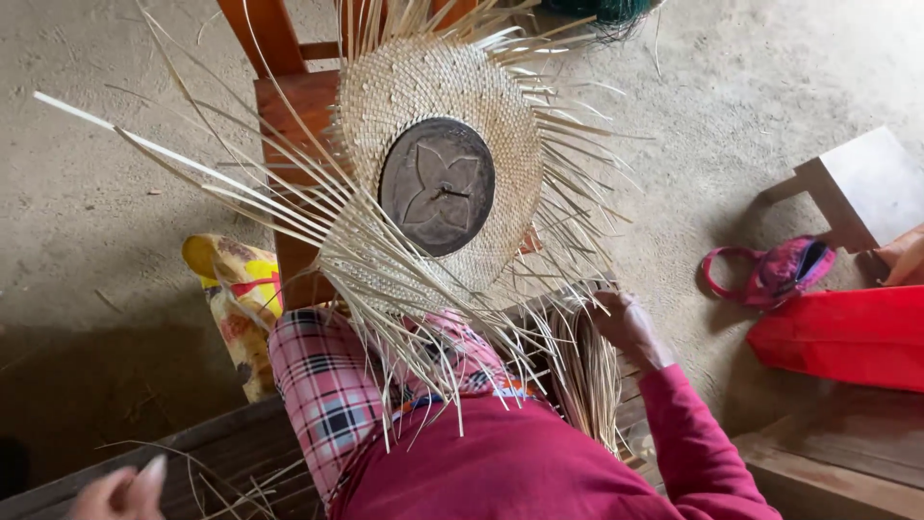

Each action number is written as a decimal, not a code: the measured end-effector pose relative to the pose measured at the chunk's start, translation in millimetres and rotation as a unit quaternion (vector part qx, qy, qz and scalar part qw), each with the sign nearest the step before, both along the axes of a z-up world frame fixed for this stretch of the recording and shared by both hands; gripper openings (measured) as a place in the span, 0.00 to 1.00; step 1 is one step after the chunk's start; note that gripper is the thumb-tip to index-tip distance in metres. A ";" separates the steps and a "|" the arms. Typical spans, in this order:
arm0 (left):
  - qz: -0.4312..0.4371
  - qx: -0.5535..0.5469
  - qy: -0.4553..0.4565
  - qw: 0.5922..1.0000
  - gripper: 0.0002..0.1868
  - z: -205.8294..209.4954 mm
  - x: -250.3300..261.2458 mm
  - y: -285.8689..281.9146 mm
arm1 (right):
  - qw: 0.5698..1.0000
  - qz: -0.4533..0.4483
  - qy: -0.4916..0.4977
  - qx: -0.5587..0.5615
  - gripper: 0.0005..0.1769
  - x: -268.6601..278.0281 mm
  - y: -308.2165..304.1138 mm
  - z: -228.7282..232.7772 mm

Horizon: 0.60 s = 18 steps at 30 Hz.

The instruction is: Weaving a straw hat by hand using dried plant fibers

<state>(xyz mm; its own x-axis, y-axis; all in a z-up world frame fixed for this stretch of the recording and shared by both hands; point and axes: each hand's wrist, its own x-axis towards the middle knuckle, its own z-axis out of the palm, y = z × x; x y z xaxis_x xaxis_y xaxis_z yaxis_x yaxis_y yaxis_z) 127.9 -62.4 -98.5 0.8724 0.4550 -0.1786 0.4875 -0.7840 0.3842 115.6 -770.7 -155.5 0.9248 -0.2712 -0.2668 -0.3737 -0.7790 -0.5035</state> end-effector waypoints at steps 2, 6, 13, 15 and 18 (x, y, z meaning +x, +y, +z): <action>-0.103 0.123 -0.011 0.987 0.29 44.9 11.6 -46.7 | 0.996 0.052 -0.013 -0.064 0.18 -9.2 -19.7 -19.2; -0.187 0.137 -0.124 0.965 0.20 100.1 34.7 -109.3 | 0.987 0.049 0.068 -0.134 0.21 0.0 -16.3 12.7; -0.310 0.043 -0.175 0.933 0.16 167.7 53.1 -171.1 | 0.994 0.054 0.094 -0.021 0.09 15.5 -14.8 43.1; -0.334 -0.031 -0.155 0.929 0.17 179.1 56.6 -181.2 | 0.991 -0.054 0.067 0.099 0.14 21.9 -10.8 74.1; -0.454 -0.162 -0.236 0.844 0.12 196.2 58.5 -196.5 | 0.874 -0.192 -0.182 0.408 0.14 25.1 4.9 147.1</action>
